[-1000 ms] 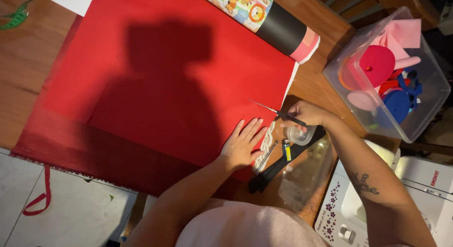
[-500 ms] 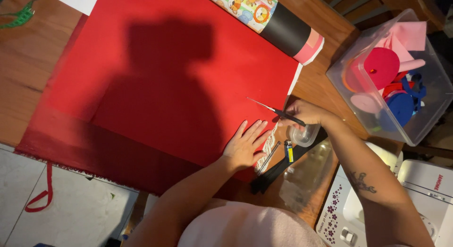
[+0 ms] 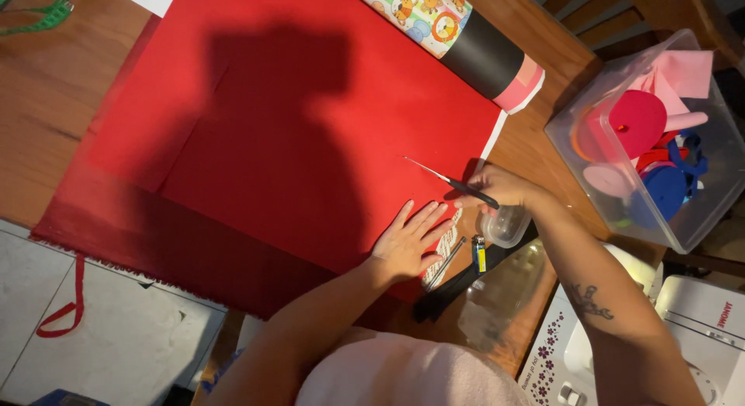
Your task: Measure and cut red fabric using a measuring tape, pen, and scissors on a work table.
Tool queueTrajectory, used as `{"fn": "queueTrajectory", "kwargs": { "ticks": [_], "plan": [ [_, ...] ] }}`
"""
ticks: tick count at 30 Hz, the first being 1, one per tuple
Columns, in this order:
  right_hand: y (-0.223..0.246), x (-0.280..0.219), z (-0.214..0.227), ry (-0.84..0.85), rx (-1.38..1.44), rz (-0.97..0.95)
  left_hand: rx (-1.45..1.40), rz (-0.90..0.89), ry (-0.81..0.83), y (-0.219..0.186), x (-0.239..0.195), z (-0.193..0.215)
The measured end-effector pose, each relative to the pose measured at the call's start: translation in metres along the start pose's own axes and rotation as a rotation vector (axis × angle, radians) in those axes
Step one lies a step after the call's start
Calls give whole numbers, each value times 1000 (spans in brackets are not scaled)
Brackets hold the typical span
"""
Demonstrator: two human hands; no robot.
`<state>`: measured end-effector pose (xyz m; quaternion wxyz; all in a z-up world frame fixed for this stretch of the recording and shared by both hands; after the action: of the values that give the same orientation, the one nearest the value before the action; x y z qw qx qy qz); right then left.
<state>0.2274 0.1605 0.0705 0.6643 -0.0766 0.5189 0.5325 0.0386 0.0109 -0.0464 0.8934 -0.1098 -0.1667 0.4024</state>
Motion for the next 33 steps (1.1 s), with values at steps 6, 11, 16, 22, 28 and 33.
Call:
{"fn": "queueTrajectory", "kwargs": {
  "ticks": [6,11,16,22,28,33],
  "plan": [
    [-21,16,-1,-22,-8,-8,-7,-12,-33,0,-1,-6],
    [-21,24,1,-9,-13,18,-11,-13,-14,0,0,-8],
    [6,18,-8,-10,4,29,-9,-24,-29,1,-1,-11],
    [-11,31,-6,2,-27,28,-12,-20,-35,0,-1,-11],
    [14,16,1,47,-21,-41,-28,-11,-11,1,4,-3],
    [17,16,1,80,-40,-74,-24,32,-3,4,30,5]
  ]
}}
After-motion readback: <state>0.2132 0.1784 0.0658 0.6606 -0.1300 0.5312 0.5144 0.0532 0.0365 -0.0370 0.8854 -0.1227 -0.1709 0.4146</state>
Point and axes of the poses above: each hand's wrist, its own x-axis towards the middle knuckle, its own z-axis out of the back of the hand, y = z × x, the point moved 1 cm from there along x, towards the middle knuckle, and after that the axes turned 13 degrees about -y, right-handed, at the moved point
